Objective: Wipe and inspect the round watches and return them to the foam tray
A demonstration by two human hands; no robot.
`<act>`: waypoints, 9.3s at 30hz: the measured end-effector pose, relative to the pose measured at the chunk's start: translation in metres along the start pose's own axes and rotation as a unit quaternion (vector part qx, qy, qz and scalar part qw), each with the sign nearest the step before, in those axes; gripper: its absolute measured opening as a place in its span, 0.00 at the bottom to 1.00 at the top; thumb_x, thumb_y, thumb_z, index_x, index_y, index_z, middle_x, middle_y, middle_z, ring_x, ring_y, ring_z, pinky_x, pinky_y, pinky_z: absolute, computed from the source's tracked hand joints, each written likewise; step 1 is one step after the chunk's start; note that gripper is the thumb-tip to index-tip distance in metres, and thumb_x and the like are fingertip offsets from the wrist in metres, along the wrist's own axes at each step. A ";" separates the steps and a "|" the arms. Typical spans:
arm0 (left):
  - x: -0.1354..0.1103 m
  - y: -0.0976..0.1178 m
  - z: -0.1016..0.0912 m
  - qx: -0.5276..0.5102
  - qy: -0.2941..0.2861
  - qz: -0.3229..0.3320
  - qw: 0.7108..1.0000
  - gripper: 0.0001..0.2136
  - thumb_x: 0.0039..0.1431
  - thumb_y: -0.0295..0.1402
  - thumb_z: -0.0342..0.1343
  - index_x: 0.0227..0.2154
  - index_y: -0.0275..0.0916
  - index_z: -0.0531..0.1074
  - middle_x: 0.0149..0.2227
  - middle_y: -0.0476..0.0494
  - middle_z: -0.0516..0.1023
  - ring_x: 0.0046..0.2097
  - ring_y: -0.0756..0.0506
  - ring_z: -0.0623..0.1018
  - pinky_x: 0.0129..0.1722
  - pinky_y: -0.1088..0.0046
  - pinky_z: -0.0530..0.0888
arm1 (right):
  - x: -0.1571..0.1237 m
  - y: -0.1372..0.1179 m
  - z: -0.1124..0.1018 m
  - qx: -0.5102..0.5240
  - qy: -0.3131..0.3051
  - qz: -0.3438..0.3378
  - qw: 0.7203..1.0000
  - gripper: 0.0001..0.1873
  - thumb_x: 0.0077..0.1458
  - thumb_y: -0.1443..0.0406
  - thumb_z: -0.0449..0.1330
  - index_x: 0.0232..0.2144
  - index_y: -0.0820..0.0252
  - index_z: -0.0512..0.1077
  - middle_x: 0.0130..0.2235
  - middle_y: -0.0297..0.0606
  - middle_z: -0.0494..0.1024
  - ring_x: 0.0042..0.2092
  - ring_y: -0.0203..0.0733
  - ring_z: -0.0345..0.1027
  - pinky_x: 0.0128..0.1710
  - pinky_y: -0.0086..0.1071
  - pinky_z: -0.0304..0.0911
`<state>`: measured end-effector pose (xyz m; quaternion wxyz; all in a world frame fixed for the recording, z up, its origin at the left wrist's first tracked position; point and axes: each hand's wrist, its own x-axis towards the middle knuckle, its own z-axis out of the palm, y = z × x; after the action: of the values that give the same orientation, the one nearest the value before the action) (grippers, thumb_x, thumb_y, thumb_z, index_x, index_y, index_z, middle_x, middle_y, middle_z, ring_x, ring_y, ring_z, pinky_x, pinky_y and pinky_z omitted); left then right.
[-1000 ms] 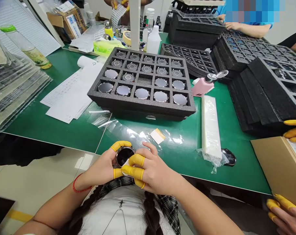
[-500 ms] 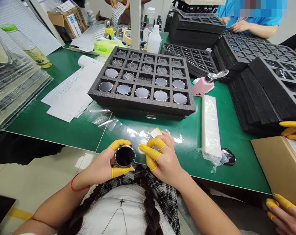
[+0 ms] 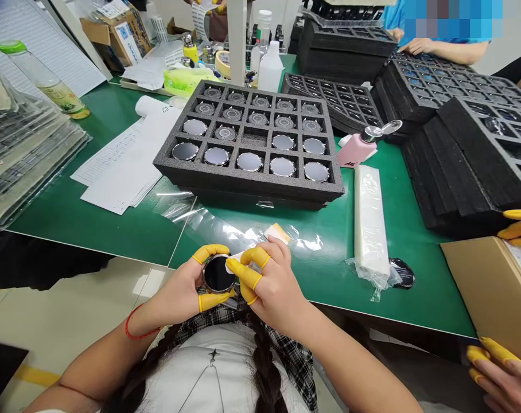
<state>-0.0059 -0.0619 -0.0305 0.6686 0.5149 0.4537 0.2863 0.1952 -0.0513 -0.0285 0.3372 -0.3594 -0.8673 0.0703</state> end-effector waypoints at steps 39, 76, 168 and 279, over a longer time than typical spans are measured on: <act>0.003 0.008 -0.015 -0.142 0.165 0.108 0.970 0.29 0.49 0.27 0.66 0.50 0.45 0.57 0.43 0.48 0.77 0.45 0.44 0.82 0.51 0.64 0.74 | -0.011 -0.011 0.026 0.316 -0.095 0.327 0.885 0.21 0.58 0.65 0.57 0.54 0.56 0.65 0.34 0.33 0.78 0.37 0.40 0.73 0.44 0.40 0.70; 0.010 0.000 -0.024 -0.083 0.096 -0.025 0.992 0.27 0.50 0.30 0.66 0.50 0.44 0.58 0.39 0.49 0.76 0.41 0.46 0.81 0.45 0.67 0.76 | 0.000 -0.024 -0.020 0.264 0.057 0.246 0.931 0.05 0.57 0.67 0.61 0.31 0.52 0.70 0.40 0.35 0.74 0.47 0.44 0.67 0.51 0.43 0.59; -0.006 -0.001 -0.007 0.126 -0.012 0.055 0.990 0.26 0.54 0.34 0.63 0.54 0.47 0.61 0.49 0.46 0.74 0.43 0.47 0.77 0.41 0.72 0.74 | 0.019 -0.022 0.006 0.523 -0.043 0.476 0.705 0.08 0.47 0.60 0.68 0.26 0.56 0.73 0.46 0.37 0.76 0.48 0.46 0.67 0.48 0.38 0.61; -0.005 0.006 -0.008 0.083 -0.093 0.009 0.992 0.26 0.52 0.25 0.58 0.54 0.48 0.63 0.41 0.50 0.77 0.36 0.48 0.77 0.35 0.74 0.74 | 0.018 -0.024 0.024 0.636 -0.157 0.437 0.617 0.16 0.48 0.64 0.62 0.42 0.57 0.74 0.39 0.35 0.78 0.40 0.42 0.70 0.43 0.36 0.65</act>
<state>-0.0146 -0.0613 -0.0239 0.6605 0.5970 0.4068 0.2043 0.1566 -0.0540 -0.0279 0.2694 -0.3750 -0.3862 0.7986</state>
